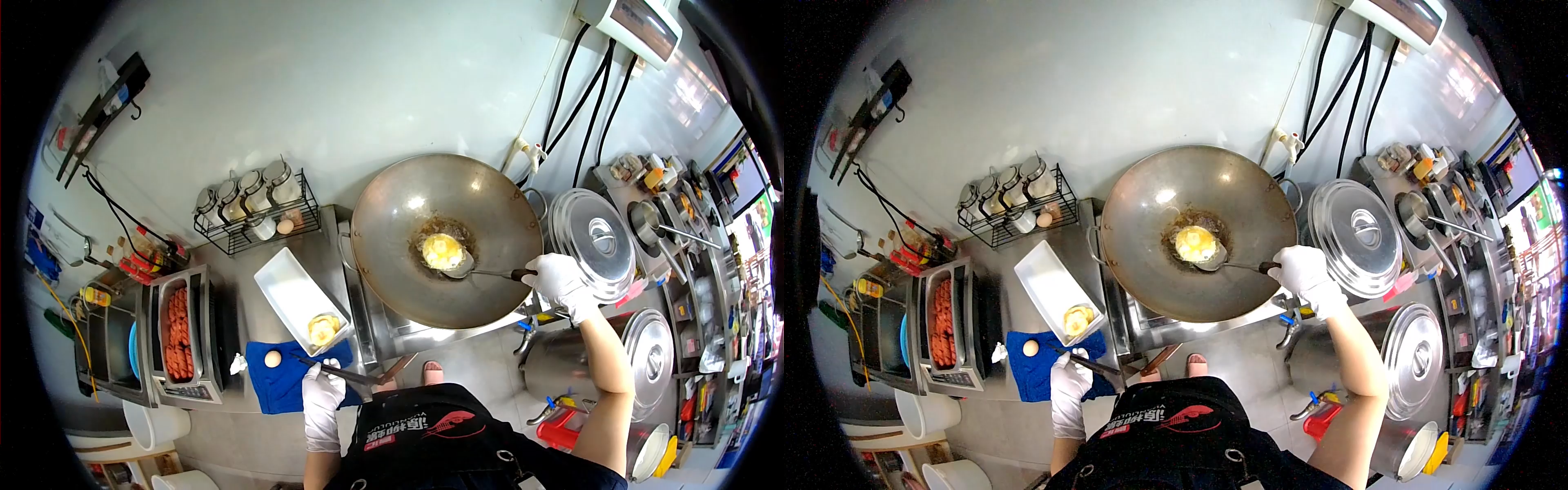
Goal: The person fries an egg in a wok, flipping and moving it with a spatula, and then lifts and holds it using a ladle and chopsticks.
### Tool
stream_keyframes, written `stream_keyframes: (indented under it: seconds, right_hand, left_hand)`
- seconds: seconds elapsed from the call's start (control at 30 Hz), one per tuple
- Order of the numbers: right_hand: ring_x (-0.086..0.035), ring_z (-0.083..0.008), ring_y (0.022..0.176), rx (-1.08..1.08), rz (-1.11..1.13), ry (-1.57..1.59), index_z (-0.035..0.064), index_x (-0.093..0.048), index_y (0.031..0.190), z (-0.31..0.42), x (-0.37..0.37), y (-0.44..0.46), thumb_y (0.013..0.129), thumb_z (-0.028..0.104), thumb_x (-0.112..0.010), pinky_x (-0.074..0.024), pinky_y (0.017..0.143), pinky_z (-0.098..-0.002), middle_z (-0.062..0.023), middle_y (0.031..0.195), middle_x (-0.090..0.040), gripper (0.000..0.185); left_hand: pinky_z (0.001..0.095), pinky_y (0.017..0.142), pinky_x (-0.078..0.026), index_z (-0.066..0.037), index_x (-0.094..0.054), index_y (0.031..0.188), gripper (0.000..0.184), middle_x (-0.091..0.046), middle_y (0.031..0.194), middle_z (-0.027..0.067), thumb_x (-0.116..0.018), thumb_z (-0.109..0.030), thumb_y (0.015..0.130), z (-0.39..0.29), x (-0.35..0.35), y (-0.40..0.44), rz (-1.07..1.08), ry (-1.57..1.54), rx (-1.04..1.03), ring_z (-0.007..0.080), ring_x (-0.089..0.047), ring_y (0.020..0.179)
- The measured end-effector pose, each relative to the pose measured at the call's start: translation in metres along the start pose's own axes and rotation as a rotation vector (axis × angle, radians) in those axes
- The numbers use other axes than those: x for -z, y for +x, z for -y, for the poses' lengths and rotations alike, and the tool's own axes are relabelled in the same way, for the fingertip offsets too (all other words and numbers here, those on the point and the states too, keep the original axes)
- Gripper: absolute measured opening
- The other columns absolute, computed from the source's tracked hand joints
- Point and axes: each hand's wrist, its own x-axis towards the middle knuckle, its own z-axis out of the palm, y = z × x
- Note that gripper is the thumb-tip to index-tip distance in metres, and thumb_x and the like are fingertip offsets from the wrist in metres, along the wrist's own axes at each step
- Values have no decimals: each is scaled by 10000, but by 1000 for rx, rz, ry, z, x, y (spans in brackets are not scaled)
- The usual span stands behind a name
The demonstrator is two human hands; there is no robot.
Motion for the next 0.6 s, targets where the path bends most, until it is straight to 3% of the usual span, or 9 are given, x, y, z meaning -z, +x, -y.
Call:
stream_keyframes:
  seconds: [0.33, 0.6]
  right_hand:
    - [-605, -269, 631, 61, -213, 62, 105, -671, 726, -14, -28, 7, 646, 293, -673, -476, 584, -353, -114, 650, -611, 205]
    - [-603, -275, 646, 71, -178, 104, 112, -676, 757, -16, -21, 13, 654, 294, -660, -475, 592, -356, -114, 674, -613, 209]
  left_hand:
    - [239, 458, -365, -43, -489, 844, 218, -550, 796, 68, -363, -215, 887, 1, -6, 0, -13, 43, -18, 146, -481, 590]
    - [247, 466, -376, -38, -484, 847, 208, -548, 797, 76, -371, -209, 881, -5, 8, -4, 34, 16, -23, 150, -504, 637]
